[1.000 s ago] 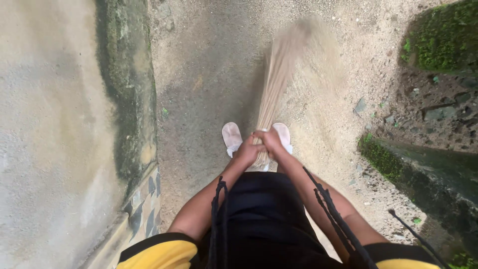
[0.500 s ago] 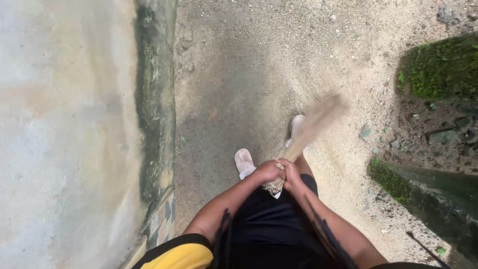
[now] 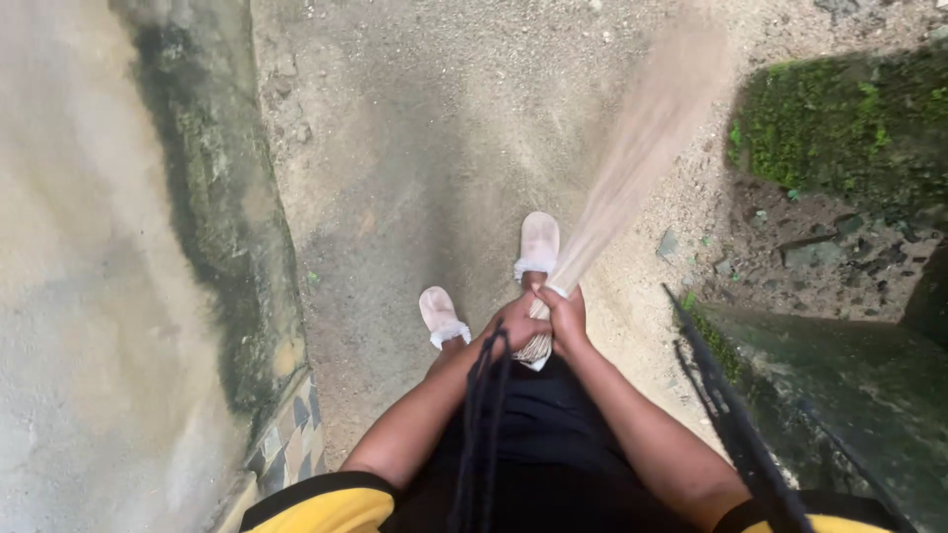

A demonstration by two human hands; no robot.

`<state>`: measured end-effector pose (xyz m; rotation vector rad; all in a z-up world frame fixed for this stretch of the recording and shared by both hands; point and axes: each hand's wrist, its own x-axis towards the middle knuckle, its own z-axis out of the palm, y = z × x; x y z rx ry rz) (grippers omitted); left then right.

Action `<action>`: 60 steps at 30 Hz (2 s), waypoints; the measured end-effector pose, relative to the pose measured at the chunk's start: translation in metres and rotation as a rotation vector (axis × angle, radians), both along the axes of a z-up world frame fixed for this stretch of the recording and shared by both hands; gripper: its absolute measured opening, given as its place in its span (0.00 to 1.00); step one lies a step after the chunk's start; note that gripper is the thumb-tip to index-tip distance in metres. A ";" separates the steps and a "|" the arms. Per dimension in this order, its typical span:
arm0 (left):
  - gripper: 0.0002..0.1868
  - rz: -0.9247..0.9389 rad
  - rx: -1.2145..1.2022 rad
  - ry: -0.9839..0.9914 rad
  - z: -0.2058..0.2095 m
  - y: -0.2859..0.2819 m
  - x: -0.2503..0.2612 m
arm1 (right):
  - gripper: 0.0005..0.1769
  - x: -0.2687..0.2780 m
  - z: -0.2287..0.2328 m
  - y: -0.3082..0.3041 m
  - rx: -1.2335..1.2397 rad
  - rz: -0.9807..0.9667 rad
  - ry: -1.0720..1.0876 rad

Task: Sweeping a dirt path with a stick broom.

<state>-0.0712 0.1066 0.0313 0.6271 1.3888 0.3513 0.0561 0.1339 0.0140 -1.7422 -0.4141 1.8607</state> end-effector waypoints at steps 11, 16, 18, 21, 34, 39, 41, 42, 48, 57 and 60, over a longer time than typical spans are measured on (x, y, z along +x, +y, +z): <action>0.34 0.512 0.040 -0.225 -0.026 0.086 0.054 | 0.24 0.027 -0.041 0.138 -0.010 0.340 -0.014; 0.38 0.094 0.076 0.095 0.005 0.096 0.041 | 0.26 0.034 -0.008 0.106 0.057 0.159 -0.096; 0.42 -0.181 -0.023 0.105 -0.015 0.084 0.034 | 0.25 0.029 0.005 0.089 -0.101 -0.047 -0.040; 0.44 -0.178 -0.113 0.126 -0.064 0.063 0.035 | 0.20 0.034 -0.044 0.077 -0.354 -0.040 0.054; 0.46 0.068 0.138 0.178 -0.031 0.055 -0.076 | 0.32 -0.094 -0.012 0.097 -0.048 0.217 -0.104; 0.37 0.438 -0.016 -0.221 -0.106 -0.035 -0.109 | 0.18 -0.145 -0.024 0.071 -0.403 0.348 0.023; 0.36 0.393 0.010 -0.051 -0.072 0.028 -0.140 | 0.17 -0.166 -0.056 0.103 -0.209 0.473 -0.020; 0.35 0.341 0.030 0.117 -0.055 0.057 -0.156 | 0.16 -0.177 -0.071 0.117 -0.016 0.587 -0.061; 0.38 0.362 0.162 0.167 -0.019 0.099 -0.142 | 0.24 -0.178 0.001 0.172 0.054 0.450 0.051; 0.39 0.475 -0.125 0.116 -0.036 0.016 -0.018 | 0.24 -0.059 -0.094 0.079 -0.222 0.798 0.099; 0.36 0.151 0.112 0.144 -0.085 0.068 -0.020 | 0.21 -0.051 -0.082 0.119 -0.212 0.567 -0.212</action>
